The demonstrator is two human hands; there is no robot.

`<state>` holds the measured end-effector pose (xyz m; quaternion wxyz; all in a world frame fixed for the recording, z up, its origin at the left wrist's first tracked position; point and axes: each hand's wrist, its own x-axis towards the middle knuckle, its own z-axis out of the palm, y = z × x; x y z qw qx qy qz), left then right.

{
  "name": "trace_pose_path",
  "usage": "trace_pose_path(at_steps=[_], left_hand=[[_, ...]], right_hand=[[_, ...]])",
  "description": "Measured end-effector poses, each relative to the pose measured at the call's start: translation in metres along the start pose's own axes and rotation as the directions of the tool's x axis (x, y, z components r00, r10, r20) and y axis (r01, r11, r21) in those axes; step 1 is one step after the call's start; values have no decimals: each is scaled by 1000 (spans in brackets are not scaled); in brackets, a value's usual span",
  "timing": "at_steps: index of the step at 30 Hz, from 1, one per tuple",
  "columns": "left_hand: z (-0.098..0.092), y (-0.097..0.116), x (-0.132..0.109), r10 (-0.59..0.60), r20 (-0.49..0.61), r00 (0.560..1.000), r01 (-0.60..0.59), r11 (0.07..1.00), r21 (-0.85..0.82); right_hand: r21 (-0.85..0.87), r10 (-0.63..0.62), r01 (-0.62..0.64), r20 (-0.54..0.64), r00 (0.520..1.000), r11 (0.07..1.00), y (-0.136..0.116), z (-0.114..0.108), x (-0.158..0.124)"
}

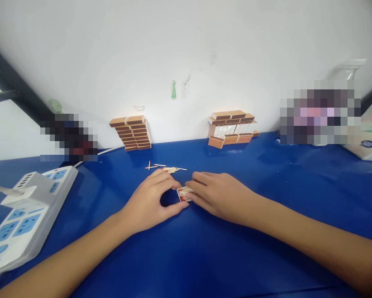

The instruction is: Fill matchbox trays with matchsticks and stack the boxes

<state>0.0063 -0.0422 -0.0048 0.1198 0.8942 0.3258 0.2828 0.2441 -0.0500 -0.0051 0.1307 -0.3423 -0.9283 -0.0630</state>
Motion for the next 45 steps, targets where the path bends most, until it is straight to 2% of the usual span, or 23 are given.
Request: trace_pose_path(at_steps=[24, 39, 45], left_hand=[[-1, 0, 0, 5, 2, 1000, -5, 1000, -7], [0, 1, 0, -7, 11, 1000, 7, 1000, -7], [-1, 1, -1, 6, -2, 1000, -6, 1000, -10]], right_hand=[[5, 21, -21, 55, 998, 1000, -1, -3, 2], [12, 21, -22, 48, 999, 1000, -1, -3, 1], [-1, -1, 1, 11, 1000, 1000, -1, -1, 1]])
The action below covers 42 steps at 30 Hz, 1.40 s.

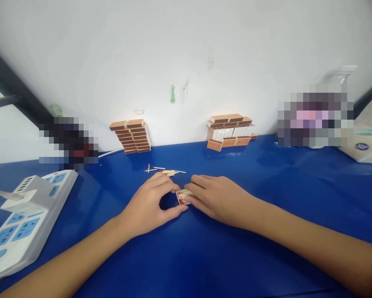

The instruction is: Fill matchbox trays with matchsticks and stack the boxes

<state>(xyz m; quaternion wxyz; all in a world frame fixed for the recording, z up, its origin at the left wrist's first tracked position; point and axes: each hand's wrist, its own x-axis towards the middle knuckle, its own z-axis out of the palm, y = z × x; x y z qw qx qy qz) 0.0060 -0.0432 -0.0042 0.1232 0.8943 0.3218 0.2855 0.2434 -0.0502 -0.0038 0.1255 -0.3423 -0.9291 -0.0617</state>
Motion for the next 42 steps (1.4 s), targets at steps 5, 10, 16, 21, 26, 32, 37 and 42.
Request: trace_pose_path(at_steps=[5, 10, 16, 21, 26, 32, 37, 42], left_hand=[[0, 1, 1, 3, -1, 1000, -3, 1000, 0], [1, 0, 1, 0, -3, 1000, 0, 1000, -3], [1, 0, 1, 0, -1, 1000, 0, 1000, -1], [1, 0, 0, -1, -4, 1000, 1, 1000, -8], [1, 0, 0, -5, -1, 1000, 5, 1000, -9], [1, 0, 0, -16, 4, 1000, 16, 1000, -11], [1, 2, 0, -11, -8, 1000, 11, 1000, 2], [1, 3, 0, -24, -22, 999, 25, 999, 40]], right_hand=[[2, -1, 1, -1, 1000, 1000, 0, 0, 0], [-4, -4, 4, 7, 1000, 1000, 0, 1, -1], [7, 7, -7, 19, 1000, 1000, -1, 0, 0], [-2, -2, 2, 13, 1000, 1000, -1, 1, 0], [6, -12, 12, 5, 1000, 1000, 0, 1, 1], [4, 5, -5, 5, 1000, 1000, 0, 2, 0], [4, 6, -6, 19, 1000, 1000, -1, 1, -1], [-6, -15, 15, 5, 1000, 1000, 0, 2, 1]])
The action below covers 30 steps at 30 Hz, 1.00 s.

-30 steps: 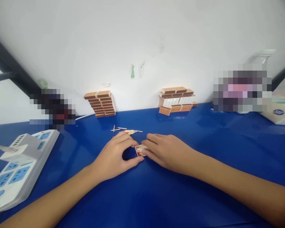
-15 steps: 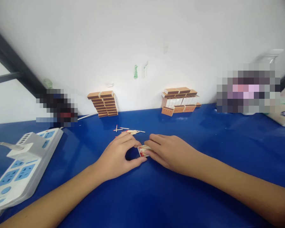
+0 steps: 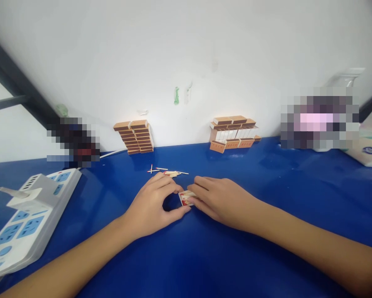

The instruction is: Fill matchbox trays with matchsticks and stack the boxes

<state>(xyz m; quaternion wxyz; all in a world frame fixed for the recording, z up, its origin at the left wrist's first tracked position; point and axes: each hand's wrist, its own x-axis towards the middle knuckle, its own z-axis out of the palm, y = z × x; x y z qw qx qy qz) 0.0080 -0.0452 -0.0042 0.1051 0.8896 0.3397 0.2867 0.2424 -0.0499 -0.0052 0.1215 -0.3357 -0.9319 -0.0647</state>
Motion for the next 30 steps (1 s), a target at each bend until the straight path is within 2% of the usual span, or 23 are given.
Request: trace_pose_path(at_steps=[30], left_hand=[[0, -1, 1, -5, 29, 1000, 6, 1000, -25]], right_hand=[[22, 21, -21, 26, 999, 1000, 1, 0, 0]])
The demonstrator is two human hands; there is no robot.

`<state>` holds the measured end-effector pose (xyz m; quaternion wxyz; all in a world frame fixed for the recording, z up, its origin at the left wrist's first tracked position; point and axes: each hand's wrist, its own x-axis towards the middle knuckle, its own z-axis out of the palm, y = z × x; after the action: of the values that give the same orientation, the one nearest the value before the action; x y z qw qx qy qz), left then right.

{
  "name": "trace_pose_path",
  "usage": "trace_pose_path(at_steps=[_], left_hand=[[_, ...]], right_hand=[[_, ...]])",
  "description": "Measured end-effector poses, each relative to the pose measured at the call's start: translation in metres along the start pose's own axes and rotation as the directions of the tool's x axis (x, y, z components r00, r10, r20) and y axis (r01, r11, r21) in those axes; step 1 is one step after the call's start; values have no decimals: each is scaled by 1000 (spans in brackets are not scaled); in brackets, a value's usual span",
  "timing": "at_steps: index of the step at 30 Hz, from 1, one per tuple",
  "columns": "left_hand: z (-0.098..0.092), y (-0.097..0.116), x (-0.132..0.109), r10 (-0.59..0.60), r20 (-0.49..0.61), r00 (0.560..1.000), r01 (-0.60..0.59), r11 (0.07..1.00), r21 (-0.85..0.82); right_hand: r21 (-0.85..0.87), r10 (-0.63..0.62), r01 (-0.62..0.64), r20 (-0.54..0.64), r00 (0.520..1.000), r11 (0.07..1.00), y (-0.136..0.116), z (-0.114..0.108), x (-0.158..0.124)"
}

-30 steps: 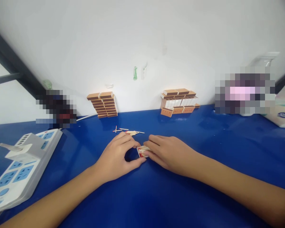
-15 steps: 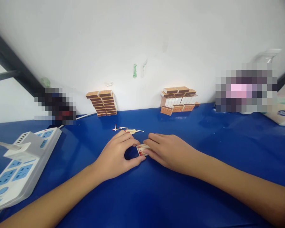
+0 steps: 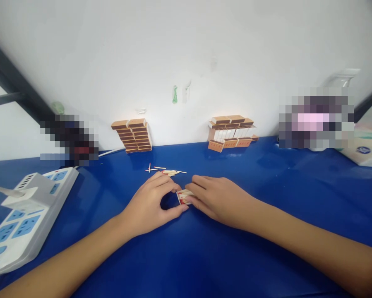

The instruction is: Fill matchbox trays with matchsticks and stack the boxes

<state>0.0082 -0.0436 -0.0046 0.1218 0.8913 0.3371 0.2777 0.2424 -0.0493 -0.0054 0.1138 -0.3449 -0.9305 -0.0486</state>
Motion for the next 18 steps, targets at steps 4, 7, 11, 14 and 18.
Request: trace_pose_path(at_steps=[4, 7, 11, 14, 18], left_hand=[[0, -1, -1, -6, 1, 1000, 6, 1000, 9], [-1, 1, -3, -32, 19, 999, 32, 999, -8], [-2, 5, -6, -66, 106, 992, 70, 997, -35], [-2, 9, -7, -55, 154, 987, 59, 998, -24], [-2, 9, -8, -46, 157, 986, 48, 999, -6]], right_hand=[[7, 1, -1, -15, 1000, 1000, -1, 0, 0], [51, -22, 24, -50, 999, 998, 3, 0, 0], [231, 88, -59, -114, 990, 971, 16, 0, 5], [363, 251, -191, -126, 960, 912, 31, 5, 18], [364, 325, -283, -59, 944, 888, 45, 13, 44]])
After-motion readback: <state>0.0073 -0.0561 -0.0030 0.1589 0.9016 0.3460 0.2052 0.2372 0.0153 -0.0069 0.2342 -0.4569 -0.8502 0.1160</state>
